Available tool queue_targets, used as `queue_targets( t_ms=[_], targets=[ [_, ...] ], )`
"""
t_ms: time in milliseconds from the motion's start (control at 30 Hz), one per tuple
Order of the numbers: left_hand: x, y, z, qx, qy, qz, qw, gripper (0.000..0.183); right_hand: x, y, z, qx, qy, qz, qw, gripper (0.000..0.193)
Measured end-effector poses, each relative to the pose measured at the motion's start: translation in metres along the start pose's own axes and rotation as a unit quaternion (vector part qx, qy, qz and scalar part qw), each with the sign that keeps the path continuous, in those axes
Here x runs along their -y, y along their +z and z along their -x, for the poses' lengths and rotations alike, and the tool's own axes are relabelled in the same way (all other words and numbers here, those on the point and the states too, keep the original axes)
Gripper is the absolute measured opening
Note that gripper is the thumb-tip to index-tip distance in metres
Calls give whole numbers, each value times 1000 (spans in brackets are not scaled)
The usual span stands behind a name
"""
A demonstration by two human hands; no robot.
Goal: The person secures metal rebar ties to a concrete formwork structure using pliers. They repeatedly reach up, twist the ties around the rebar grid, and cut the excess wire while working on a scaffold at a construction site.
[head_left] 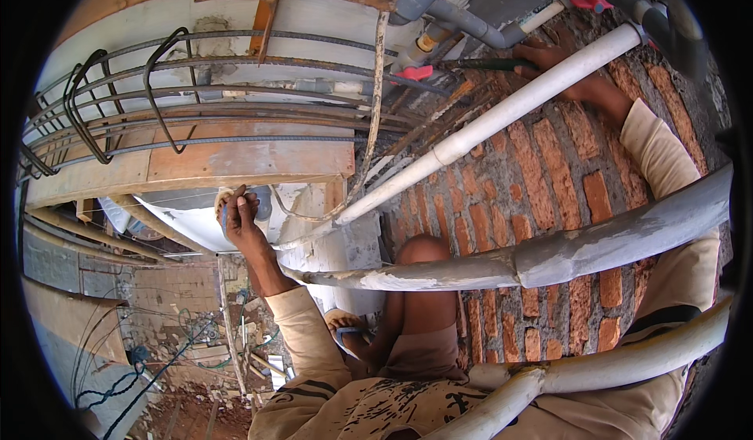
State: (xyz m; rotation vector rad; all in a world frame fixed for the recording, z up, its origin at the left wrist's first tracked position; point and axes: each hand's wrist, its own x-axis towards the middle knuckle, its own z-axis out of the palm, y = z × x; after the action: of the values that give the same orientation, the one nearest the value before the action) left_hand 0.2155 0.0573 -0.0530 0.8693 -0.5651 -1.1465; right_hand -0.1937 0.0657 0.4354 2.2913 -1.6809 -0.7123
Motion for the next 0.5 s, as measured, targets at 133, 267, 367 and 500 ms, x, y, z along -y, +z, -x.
queue_targets(
  t_ms=[133, 267, 367, 500],
  targets=[
    [-2, 2, 2, 2, -2, -15, 1000, 27, -3, 13, 6, -30, 5, -73, 997, 49],
    [-4, 2, 4, 4, -4, -13, 1000, 27, 0, 15, 3, 79, 121, -160, 976, 51],
    [-3, 2, 4, 5, -8, -14, 1000, 27, 11, 13, -6, 135, 187, -136, 963, 49],
    [-3, 1, 4, 7, -3, -19, 1000, 28, 19, 10, -14, 112, 202, -52, 972, 50]
  ],
)
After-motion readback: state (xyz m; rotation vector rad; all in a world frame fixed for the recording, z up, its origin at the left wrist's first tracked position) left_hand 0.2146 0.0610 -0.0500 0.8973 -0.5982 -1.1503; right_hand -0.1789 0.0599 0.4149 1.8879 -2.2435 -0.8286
